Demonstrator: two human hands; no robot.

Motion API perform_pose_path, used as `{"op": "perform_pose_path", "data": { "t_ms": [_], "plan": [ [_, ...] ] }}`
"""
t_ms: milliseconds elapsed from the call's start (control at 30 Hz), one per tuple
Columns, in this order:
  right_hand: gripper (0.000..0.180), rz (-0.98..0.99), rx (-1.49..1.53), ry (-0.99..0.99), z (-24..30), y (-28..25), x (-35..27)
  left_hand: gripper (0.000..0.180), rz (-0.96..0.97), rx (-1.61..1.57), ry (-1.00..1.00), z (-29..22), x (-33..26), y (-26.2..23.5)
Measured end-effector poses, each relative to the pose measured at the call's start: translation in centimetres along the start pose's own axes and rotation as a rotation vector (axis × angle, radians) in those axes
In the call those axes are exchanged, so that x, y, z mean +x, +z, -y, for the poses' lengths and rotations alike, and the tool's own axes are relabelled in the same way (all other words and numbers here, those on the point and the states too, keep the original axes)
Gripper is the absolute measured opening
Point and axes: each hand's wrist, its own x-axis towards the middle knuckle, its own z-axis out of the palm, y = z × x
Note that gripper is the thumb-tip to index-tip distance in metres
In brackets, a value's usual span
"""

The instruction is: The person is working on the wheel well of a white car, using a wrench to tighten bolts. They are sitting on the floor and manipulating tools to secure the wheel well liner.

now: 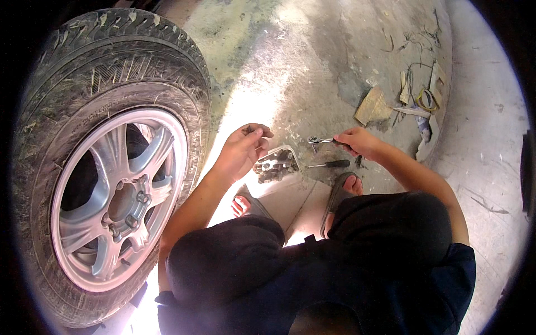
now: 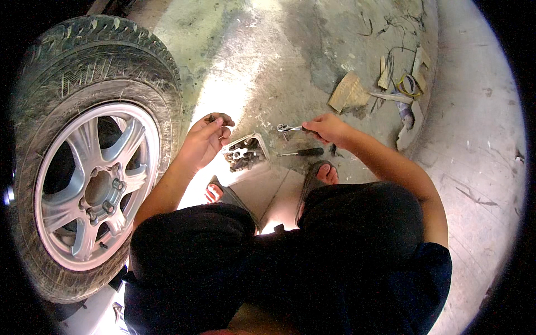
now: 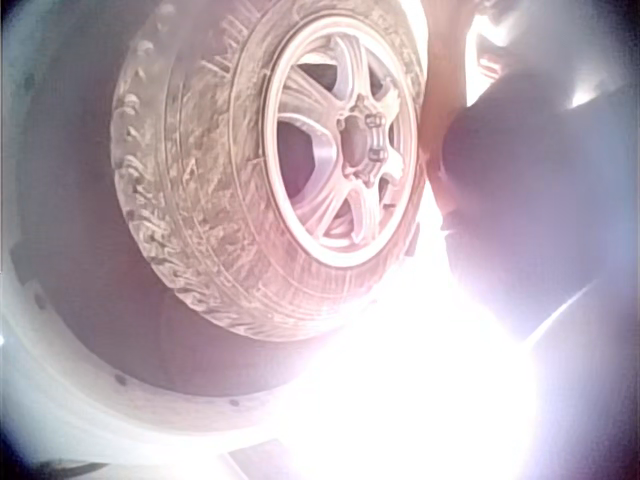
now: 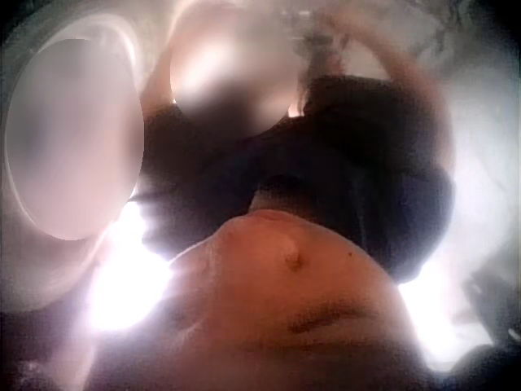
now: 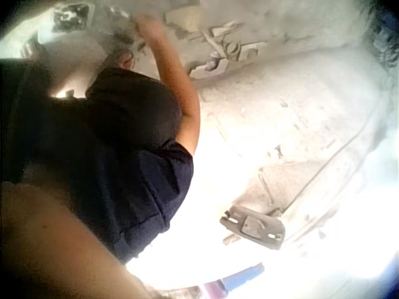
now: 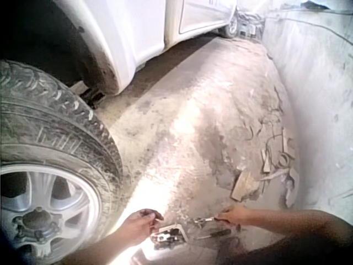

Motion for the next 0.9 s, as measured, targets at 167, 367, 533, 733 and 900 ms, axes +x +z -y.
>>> {"op": "perform_pose_path", "data": {
  "t_ms": [167, 367, 533, 733, 900],
  "plan": [
    [0.031, 0.013, 0.012, -0.010, -0.1, 0.0, 0.1, 0.027, 0.053, -0.101, 0.005, -0.8, -0.3, 0.1],
    [0.031, 0.052, 0.192, 0.102, 0.4, -0.3, 0.0, 0.032, 0.001, -0.014, 0.040, -1.3, -0.7, 1.7],
    [0.029, 0.502, 0.445, -0.352, 4.8, -2.3, -2.6, 0.028, 0.051, 0.042, 0.045, -1.7, -0.9, 1.6],
    [0.025, 0.558, 0.271, -0.865, 12.7, -2.6, -7.7, 0.026, 0.194, -0.241, -0.021, -2.5, -0.4, -0.2],
    [0.030, 0.067, 0.252, -0.677, 12.4, -2.8, -7.6, 0.034, -0.005, -0.215, 0.079, -2.7, 0.3, 2.1]
  ]
}}
